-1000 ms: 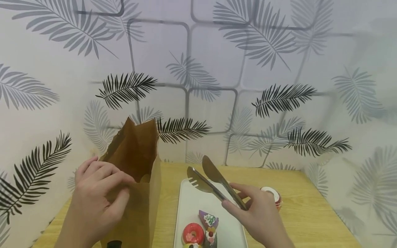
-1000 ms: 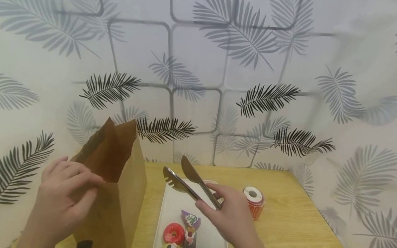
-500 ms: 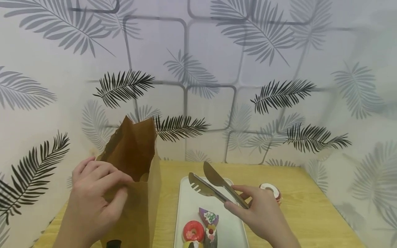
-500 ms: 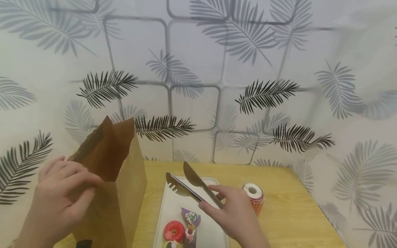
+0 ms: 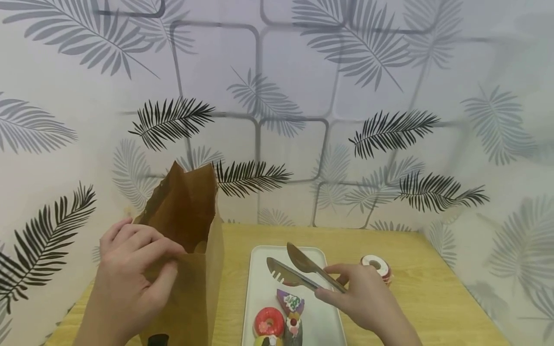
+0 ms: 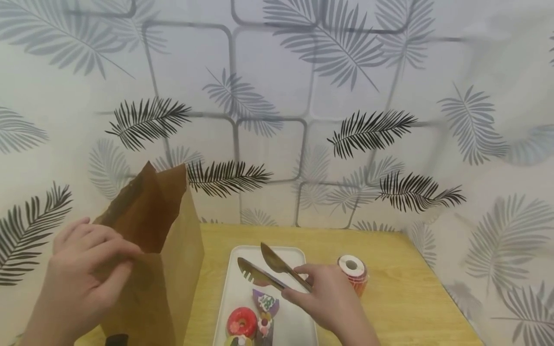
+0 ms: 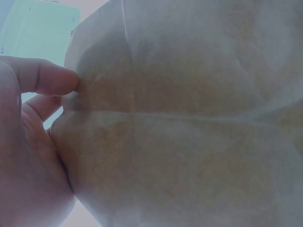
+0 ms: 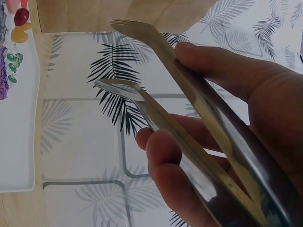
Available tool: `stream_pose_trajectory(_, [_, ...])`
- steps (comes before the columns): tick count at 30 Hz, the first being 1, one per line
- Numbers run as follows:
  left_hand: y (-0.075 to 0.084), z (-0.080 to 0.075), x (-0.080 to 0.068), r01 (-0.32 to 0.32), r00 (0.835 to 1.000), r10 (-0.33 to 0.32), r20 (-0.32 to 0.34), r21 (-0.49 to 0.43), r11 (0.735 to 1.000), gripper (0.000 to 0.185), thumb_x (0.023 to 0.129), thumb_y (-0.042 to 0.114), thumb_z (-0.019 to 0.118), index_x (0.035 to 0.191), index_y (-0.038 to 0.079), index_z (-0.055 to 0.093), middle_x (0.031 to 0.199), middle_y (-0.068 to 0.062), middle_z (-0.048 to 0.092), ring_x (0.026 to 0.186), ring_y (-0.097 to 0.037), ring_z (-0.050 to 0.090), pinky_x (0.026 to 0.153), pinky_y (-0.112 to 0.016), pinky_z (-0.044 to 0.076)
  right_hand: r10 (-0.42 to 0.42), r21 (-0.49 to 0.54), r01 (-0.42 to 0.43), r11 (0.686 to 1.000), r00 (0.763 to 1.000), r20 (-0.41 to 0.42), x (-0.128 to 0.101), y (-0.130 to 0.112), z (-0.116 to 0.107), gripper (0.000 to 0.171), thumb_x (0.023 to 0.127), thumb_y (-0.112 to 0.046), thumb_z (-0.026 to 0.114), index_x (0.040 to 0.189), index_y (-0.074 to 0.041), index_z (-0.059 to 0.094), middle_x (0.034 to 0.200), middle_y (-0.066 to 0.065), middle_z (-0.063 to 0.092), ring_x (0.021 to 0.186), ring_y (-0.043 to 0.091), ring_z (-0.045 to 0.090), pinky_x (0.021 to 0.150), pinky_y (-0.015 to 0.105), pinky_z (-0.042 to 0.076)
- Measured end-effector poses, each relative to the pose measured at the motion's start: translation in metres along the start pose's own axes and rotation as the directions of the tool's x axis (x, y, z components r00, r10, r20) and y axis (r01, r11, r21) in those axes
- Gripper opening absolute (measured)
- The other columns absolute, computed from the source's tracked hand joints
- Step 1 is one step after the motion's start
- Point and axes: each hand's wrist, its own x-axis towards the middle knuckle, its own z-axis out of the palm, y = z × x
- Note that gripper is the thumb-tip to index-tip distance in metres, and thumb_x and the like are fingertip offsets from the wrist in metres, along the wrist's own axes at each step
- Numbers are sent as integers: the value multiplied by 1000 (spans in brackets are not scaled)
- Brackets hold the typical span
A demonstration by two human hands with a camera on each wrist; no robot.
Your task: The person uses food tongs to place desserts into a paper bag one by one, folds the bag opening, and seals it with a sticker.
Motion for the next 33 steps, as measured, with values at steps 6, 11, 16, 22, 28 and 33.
stream_pose_trajectory(6, [0, 0, 0, 0, 1000, 0, -1, -1, 1000, 20, 83, 5, 64, 78, 21, 75, 81, 6, 67, 91, -17, 52, 119, -49, 23, -6, -39, 7, 999, 999, 37, 2, 4, 2, 45, 78, -44, 89, 114, -18, 79, 71, -10, 69, 67, 7, 57, 59, 28, 46])
stream_pose_trajectory(11, [0, 0, 0, -5, 1000, 5, -7, -3, 1000, 20, 83, 5, 63, 77, 20, 75, 80, 6, 67, 91, -17, 52, 119, -49, 23, -6, -43, 10, 999, 997, 76, 2, 5, 2, 47, 79, -44, 87, 115, -15, 79, 70, -10, 69, 66, 8, 58, 60, 29, 47])
stream_pose_trajectory(16, [0, 0, 1, -2, 1000, 2, -2, -2, 1000, 20, 83, 5, 63, 78, 20, 75, 80, 6, 67, 91, -17, 52, 119, -48, 23, -9, -38, 13, 999, 995, 101, 3, 7, 3, 48, 79, -43, 87, 115, -13, 79, 69, -9, 68, 66, 8, 58, 60, 29, 48])
stream_pose_trajectory(22, [0, 0, 0, 6, 1000, -6, 0, 3, 1000, 19, 83, 6, 64, 78, 20, 75, 80, 6, 67, 91, -17, 52, 120, -48, 22, -23, -55, 31, 998, 991, 132, 5, 13, 7, 43, 77, -40, 89, 107, -12, 79, 69, -8, 68, 63, 9, 59, 57, 30, 49])
stream_pose_trajectory(28, [0, 1, 0, 0, 1000, 0, -6, -1, 1000, 19, 83, 5, 64, 77, 20, 75, 80, 6, 67, 91, -17, 52, 120, -48, 23, -8, -84, 21, 996, 988, 157, 8, 19, 12, 35, 75, -39, 91, 99, -15, 80, 65, -7, 65, 59, 12, 56, 52, 30, 45])
stream_pose_trajectory(33, [1, 0, 0, 11, 1000, -11, 2, 2, 1000, 20, 83, 5, 64, 77, 20, 75, 80, 6, 67, 92, -18, 52, 120, -50, 23, 21, -90, -5, 996, 983, 181, 10, 21, 14, 32, 74, -37, 91, 97, -17, 80, 64, -6, 64, 59, 13, 56, 52, 31, 45])
